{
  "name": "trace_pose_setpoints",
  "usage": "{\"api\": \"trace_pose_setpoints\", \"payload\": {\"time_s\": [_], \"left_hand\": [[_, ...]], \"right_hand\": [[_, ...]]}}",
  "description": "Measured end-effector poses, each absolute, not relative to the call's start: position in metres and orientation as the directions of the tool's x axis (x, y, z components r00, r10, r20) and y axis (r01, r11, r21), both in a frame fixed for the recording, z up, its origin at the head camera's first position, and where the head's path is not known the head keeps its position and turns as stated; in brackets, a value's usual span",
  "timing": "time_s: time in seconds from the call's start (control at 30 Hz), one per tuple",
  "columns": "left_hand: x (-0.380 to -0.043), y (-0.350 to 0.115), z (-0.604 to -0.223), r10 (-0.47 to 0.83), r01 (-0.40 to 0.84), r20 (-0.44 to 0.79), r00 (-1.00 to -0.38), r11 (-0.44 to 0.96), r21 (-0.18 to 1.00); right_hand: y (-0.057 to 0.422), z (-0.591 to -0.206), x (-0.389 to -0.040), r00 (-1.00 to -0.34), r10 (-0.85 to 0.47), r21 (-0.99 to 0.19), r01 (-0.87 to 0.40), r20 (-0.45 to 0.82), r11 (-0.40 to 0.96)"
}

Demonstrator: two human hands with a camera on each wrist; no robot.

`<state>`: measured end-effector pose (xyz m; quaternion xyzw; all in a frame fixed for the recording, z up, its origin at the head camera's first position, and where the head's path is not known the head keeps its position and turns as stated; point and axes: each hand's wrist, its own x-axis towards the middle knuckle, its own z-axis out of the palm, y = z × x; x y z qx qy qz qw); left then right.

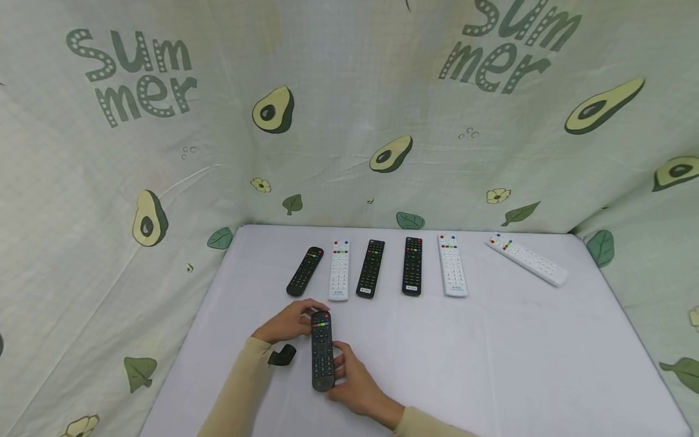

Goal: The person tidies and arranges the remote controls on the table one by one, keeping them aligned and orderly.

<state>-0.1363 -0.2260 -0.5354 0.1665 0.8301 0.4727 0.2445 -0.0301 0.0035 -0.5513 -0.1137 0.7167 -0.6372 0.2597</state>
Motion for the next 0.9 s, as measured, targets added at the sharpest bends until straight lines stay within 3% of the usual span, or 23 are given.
{"api": "trace_pose_setpoints", "payload": {"time_s": [0.6,0.9], "left_hand": [[-0.137,-0.234,-0.534,0.54,0.014,-0.29,-0.79,0.489,0.872],[-0.138,-0.235,-0.537,0.525,0.02,-0.287,-0.802,0.502,0.864]], "right_hand": [[-0.008,-0.558,-0.03,-0.837,-0.489,-0.968,0.188,-0.247,0.167],[-0.013,-0.562,-0.03,-0.849,-0.479,-0.973,0.167,-0.224,0.16]]}}
